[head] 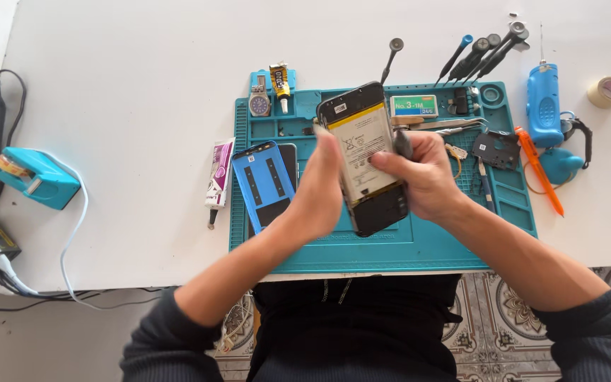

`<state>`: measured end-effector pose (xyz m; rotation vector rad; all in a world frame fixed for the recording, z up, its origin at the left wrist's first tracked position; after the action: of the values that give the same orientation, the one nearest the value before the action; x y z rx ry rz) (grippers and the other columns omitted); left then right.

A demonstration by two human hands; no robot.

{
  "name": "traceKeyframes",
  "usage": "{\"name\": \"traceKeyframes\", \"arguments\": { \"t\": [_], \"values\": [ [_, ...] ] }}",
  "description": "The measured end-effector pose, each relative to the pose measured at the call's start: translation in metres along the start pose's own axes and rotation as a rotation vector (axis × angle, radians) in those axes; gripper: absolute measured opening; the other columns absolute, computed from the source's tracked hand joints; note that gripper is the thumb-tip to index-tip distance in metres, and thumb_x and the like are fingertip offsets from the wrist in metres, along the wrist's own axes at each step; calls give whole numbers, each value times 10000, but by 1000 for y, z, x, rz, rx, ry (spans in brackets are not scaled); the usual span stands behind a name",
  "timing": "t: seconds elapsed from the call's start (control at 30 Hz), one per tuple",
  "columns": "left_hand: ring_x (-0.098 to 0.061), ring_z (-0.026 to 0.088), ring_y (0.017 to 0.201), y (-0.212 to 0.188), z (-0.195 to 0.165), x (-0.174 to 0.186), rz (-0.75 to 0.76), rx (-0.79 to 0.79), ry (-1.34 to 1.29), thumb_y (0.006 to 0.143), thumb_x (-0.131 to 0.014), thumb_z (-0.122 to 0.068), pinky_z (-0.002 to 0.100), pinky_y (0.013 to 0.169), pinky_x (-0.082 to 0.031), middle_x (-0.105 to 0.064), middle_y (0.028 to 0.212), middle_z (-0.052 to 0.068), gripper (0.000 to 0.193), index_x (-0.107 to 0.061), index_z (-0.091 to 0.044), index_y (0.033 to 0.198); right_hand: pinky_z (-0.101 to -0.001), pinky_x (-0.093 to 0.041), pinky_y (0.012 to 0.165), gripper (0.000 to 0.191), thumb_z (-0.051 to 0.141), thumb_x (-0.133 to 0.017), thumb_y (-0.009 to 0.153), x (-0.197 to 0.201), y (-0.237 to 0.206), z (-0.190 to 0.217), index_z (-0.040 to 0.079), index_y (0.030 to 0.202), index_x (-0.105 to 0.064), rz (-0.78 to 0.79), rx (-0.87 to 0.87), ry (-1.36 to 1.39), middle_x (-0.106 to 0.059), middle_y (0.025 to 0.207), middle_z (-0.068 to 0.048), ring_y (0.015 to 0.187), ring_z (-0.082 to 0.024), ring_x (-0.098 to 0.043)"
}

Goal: The person pries open the back cover of a blue smartphone using a blue opening tool, removes the back shell, and then uses a screwdriver to unscrew and pry at the internal battery and frame of the disassembled phone on a repair mat.

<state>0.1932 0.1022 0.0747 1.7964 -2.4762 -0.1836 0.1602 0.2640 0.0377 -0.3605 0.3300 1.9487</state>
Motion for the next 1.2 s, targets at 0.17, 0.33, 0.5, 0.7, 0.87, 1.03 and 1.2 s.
{"name": "traceKeyframes", "arguments": {
  "t": [0.17,0.33,0.5,0.7,0.87,1.03,1.2],
  "values": [
    [-476,367,1207,-53,-28,23,-417,-101,1324,941,-552,-686,542,984,-429,-484,1320,217,834,-469,-16,1431,-380,-661,760,102,46,-705,999,12,1,24,-15,1075,-737,86,135,6,-776,1039,-179,863,-210,-781],
    [-449,454,1114,-73,8,36,-435,211,1430,760,-691,-728,588,839,-444,-378,1325,357,1091,-403,60,1458,-369,-645,725,122,50,-695,1005,25,1,25,-32,1085,-738,-54,82,61,-767,1018,-198,846,-217,-772],
    [-459,423,1160,-65,27,43,-351,303,1363,777,-748,-425,564,888,-467,-405,1380,283,825,-462,-127,1491,-360,-650,744,130,24,-712,978,22,0,27,-30,1094,-736,-60,86,9,-765,1033,-193,857,-200,-767],
    [-500,435,1137,-66,16,52,-427,307,1238,700,-817,-406,546,860,-522,-511,1268,291,838,-525,-116,1430,-360,-649,746,140,25,-707,978,21,-4,31,-36,1100,-735,-47,93,13,-764,1032,-195,858,-205,-773],
    [-548,395,1133,-73,0,55,-456,279,1133,651,-842,-413,528,823,-559,-573,1234,220,785,-610,-119,1341,-356,-654,747,144,18,-702,964,21,-5,35,-35,1094,-732,-75,114,-29,-767,1031,-192,849,-190,-770],
    [-568,395,1100,-77,-13,66,-518,295,1089,664,-814,-376,526,829,-552,-615,1255,185,751,-641,-85,1334,-342,-645,750,120,16,-705,991,21,-5,34,-40,1093,-736,-78,117,-16,-764,1022,-182,834,-172,-759],
    [-581,388,1078,-82,-24,84,-525,336,1099,641,-811,-374,506,850,-545,-642,1263,187,743,-675,-64,1302,-336,-645,730,117,17,-709,979,23,-5,34,-36,1081,-734,-74,124,-51,-766,1011,-182,826,-171,-762]
  ]
}}
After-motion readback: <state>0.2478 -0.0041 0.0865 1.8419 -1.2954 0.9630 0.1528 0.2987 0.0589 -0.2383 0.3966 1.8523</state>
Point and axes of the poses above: each hand's wrist, its own y-axis towards the middle knuckle, its own x-axis out of the back of the hand, z = x × y, the point moved 5 cm from there along y, towards the middle knuckle
